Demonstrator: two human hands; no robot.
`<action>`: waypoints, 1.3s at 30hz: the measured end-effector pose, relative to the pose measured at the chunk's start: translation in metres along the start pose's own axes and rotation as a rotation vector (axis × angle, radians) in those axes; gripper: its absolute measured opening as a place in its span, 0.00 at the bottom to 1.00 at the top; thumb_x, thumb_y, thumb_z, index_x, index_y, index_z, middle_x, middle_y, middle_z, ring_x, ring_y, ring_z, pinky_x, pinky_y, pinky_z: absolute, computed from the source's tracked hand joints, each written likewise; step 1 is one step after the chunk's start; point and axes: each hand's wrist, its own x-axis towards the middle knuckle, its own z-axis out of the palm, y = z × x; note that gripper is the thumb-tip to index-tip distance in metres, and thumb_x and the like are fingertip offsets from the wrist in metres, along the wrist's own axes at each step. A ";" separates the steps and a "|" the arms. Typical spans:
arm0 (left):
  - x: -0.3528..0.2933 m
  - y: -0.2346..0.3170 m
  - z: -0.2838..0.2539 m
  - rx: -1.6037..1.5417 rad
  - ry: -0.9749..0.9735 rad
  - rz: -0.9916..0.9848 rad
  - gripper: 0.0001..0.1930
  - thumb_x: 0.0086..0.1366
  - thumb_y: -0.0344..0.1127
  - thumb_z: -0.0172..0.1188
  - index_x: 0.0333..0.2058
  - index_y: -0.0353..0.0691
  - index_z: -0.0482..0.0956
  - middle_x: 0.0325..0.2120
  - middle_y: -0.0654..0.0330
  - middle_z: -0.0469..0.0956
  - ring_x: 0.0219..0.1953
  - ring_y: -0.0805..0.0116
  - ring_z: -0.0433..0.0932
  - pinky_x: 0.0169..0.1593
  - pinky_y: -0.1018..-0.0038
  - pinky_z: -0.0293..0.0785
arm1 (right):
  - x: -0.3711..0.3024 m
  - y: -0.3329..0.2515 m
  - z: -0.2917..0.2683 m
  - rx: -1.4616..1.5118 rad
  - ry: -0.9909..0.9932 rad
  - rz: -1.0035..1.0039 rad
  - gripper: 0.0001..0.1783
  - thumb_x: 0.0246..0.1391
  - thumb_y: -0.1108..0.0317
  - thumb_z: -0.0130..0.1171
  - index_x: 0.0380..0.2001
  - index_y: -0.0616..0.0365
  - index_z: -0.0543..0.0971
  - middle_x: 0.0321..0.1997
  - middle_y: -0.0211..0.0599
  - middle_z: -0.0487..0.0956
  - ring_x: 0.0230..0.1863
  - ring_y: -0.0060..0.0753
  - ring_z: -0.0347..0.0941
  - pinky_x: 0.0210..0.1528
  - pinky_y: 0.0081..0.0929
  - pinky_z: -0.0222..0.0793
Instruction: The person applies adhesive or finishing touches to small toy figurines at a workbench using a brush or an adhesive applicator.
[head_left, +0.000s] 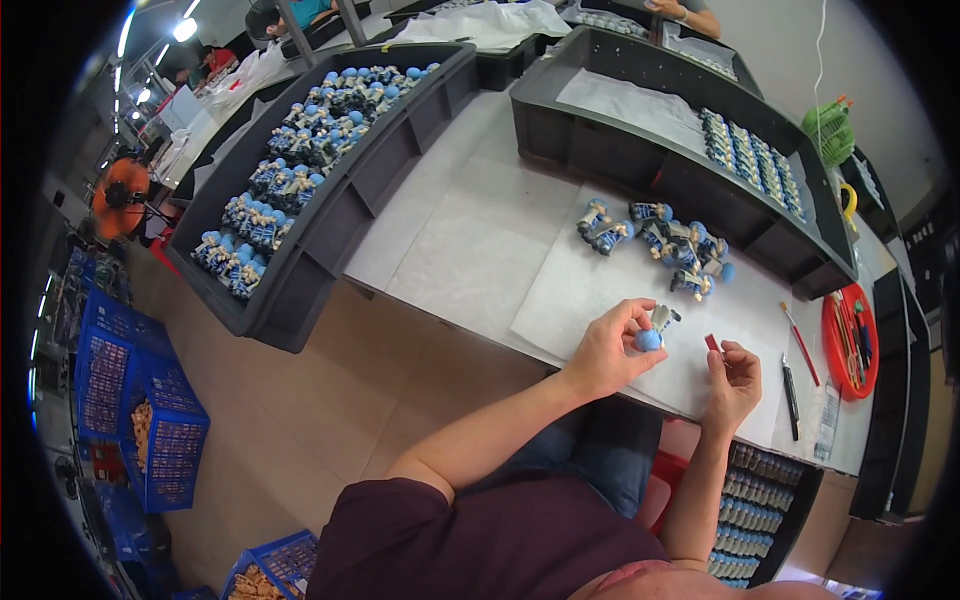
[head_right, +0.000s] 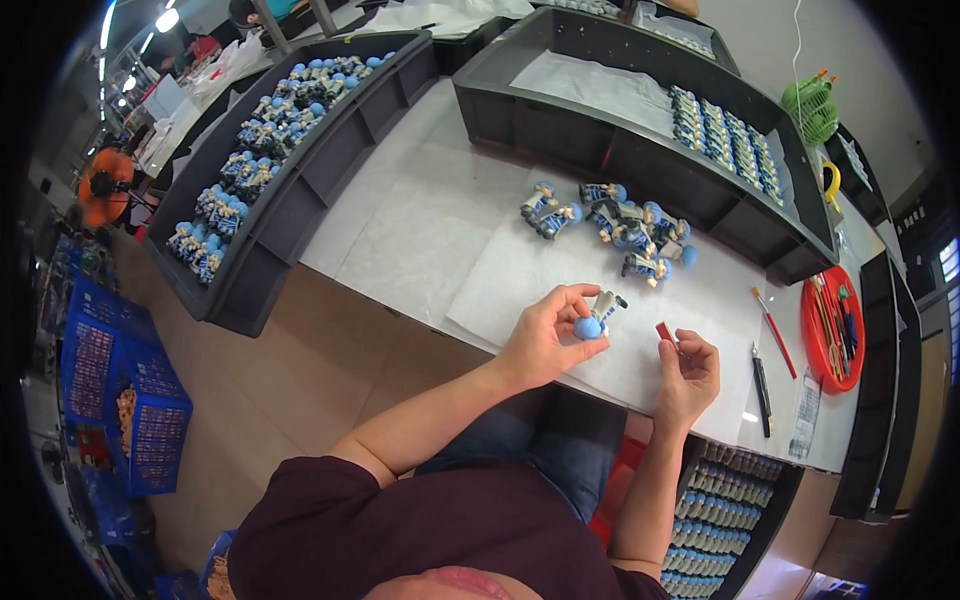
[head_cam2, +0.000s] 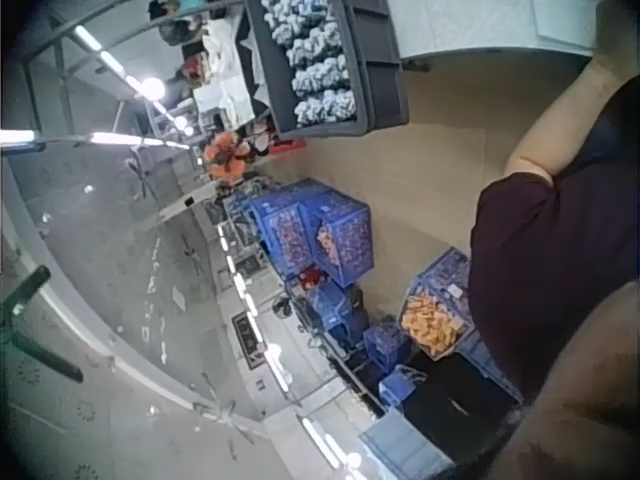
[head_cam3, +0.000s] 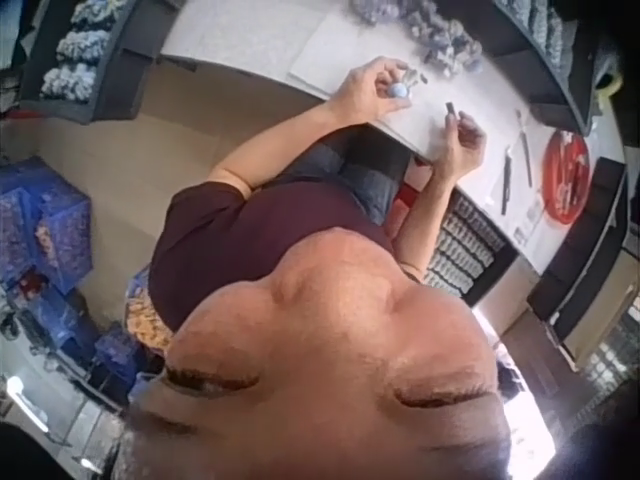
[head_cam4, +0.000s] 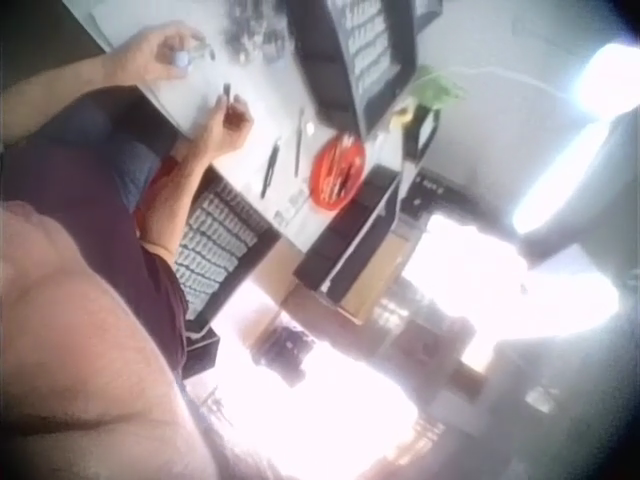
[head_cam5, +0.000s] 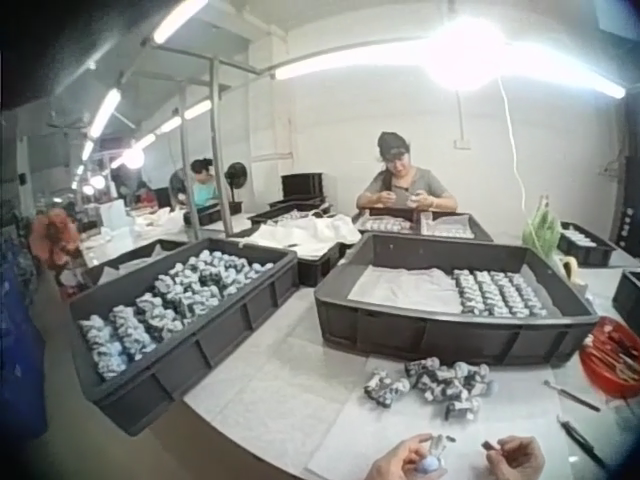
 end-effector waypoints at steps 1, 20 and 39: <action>-0.001 -0.002 0.001 0.011 0.007 0.006 0.18 0.50 0.25 0.65 0.36 0.34 0.66 0.45 0.53 0.70 0.35 0.78 0.74 0.39 0.81 0.73 | -0.001 0.000 -0.001 -0.008 0.006 0.009 0.11 0.45 0.83 0.60 0.31 0.61 0.70 0.40 0.38 0.73 0.39 0.22 0.69 0.42 0.17 0.67; 0.001 0.005 -0.002 0.024 -0.007 -0.011 0.18 0.47 0.28 0.68 0.32 0.37 0.64 0.46 0.50 0.70 0.31 0.80 0.73 0.38 0.80 0.72 | 0.001 -0.005 0.003 -0.026 -0.011 -0.018 0.10 0.46 0.83 0.59 0.31 0.62 0.70 0.41 0.39 0.74 0.39 0.22 0.70 0.42 0.17 0.66; -0.005 0.000 0.000 0.255 -0.054 0.175 0.37 0.39 0.30 0.70 0.50 0.33 0.65 0.44 0.53 0.65 0.39 0.65 0.72 0.39 0.75 0.73 | -0.002 0.005 -0.007 -0.102 0.049 -0.049 0.08 0.49 0.77 0.60 0.34 0.61 0.73 0.36 0.34 0.76 0.35 0.21 0.71 0.38 0.16 0.67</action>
